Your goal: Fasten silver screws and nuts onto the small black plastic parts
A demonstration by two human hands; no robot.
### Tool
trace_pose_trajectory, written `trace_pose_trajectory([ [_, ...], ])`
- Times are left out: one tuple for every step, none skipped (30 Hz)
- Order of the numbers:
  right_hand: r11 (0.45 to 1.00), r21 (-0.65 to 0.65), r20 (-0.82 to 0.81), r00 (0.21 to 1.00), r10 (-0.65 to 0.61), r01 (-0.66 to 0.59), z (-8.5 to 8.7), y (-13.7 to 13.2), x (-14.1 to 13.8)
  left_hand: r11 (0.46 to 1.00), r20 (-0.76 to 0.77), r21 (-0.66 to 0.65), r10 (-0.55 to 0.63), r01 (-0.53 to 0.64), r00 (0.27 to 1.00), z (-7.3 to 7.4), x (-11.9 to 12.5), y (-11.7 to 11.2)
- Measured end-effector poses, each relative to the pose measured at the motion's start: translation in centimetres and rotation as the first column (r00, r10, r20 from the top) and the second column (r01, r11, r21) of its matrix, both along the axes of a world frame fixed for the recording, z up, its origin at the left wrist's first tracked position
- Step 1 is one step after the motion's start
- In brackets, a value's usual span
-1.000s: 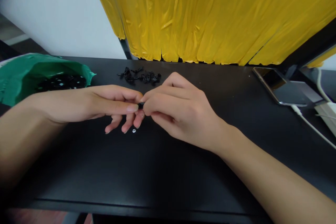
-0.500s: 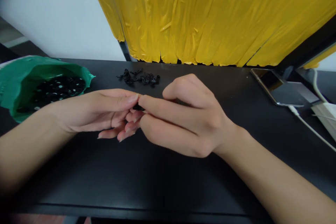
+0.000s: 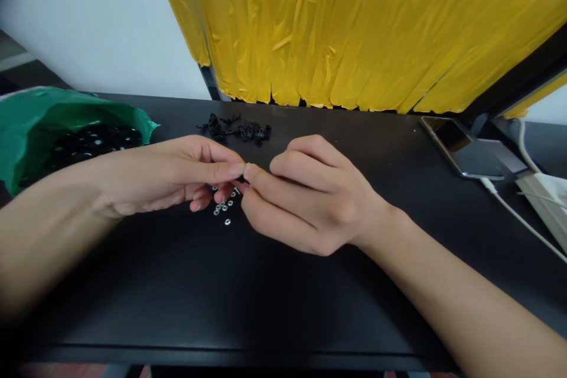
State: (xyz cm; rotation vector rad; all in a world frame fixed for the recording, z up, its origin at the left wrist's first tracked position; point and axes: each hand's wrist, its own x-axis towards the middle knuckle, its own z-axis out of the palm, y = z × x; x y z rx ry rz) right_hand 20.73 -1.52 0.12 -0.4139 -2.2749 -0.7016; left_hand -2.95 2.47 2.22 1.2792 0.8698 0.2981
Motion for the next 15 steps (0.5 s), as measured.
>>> trace_pose_trajectory([
  [1.000, -0.024, -0.008, 1.000, -0.009, 0.009, 0.0, 0.1, 0.0, 1.000, 0.015, 0.009, 0.011, -0.011, 1.000, -0.1, 0.0, 0.1],
  [0.998, -0.053, -0.016, 1.000, -0.019, 0.019, 0.1, 0.1, 0.1, 1.000, 0.034, 0.019, 0.023, -0.024, 0.999, -0.2, 0.1, 0.1],
  [0.996, -0.084, -0.022, 0.999, -0.026, 0.024, 0.2, 0.1, 0.2, 0.999, 0.050, 0.026, 0.034, -0.035, 0.998, -0.3, 0.1, 0.2],
  [0.993, -0.118, -0.026, 0.999, -0.029, 0.025, 0.2, 0.1, 0.3, 0.998, 0.065, 0.032, 0.044, -0.046, 0.997, -0.4, 0.2, 0.2],
  [0.989, -0.146, -0.027, 0.999, -0.032, 0.028, 0.2, 0.1, 0.4, 0.998, 0.079, 0.035, 0.052, -0.055, 0.996, -0.5, 0.2, 0.2],
  [0.986, -0.163, -0.021, 0.999, -0.039, 0.035, 0.2, 0.1, 0.5, 0.997, 0.089, 0.036, 0.060, -0.063, 0.994, -0.6, 0.3, 0.1],
  [0.986, -0.162, -0.014, 0.999, -0.048, 0.046, 0.1, 0.1, 0.6, 0.997, 0.095, 0.035, 0.068, -0.071, 0.993, -0.6, 0.4, 0.1],
  [0.988, -0.144, -0.015, 0.998, -0.060, 0.058, -0.2, 0.2, 0.7, 0.996, 0.100, 0.034, 0.077, -0.080, 0.992, -0.6, 0.4, 0.0],
  [0.991, -0.119, -0.023, 0.997, -0.072, 0.068, -0.5, 0.2, 0.8, 0.995, 0.105, 0.034, 0.085, -0.089, 0.991, -0.6, 0.4, 0.0],
  [0.993, -0.097, -0.042, 0.996, -0.075, 0.071, -0.8, 0.4, 0.9, 0.994, 0.105, 0.035, 0.095, -0.099, 0.990, -0.6, 0.4, 0.0],
  [0.993, -0.092, -0.070, 0.995, -0.074, 0.067, -1.2, 0.5, 0.9, 0.994, 0.103, 0.034, 0.103, -0.107, 0.989, -0.6, 0.4, 0.0],
  [0.993, -0.099, -0.092, 0.993, -0.068, 0.059, -1.5, 0.7, 1.0, 0.993, 0.101, 0.035, 0.109, -0.113, 0.989, -0.7, 0.5, -0.1],
  [0.992, -0.111, -0.113, 0.991, -0.070, 0.057, -1.7, 0.8, 1.0, 0.992, 0.099, 0.032, 0.115, -0.119, 0.988, -0.7, 0.5, -0.1],
  [0.989, -0.131, -0.134, 0.987, -0.088, 0.070, -1.9, 0.9, 1.0, 0.991, 0.099, 0.030, 0.126, -0.129, 0.987, -0.7, 0.5, -0.1],
  [0.983, -0.157, -0.160, 0.980, -0.122, 0.096, -2.0, 1.0, 0.9, 0.988, 0.099, 0.033, 0.145, -0.149, 0.984, -0.8, 0.6, -0.1],
])
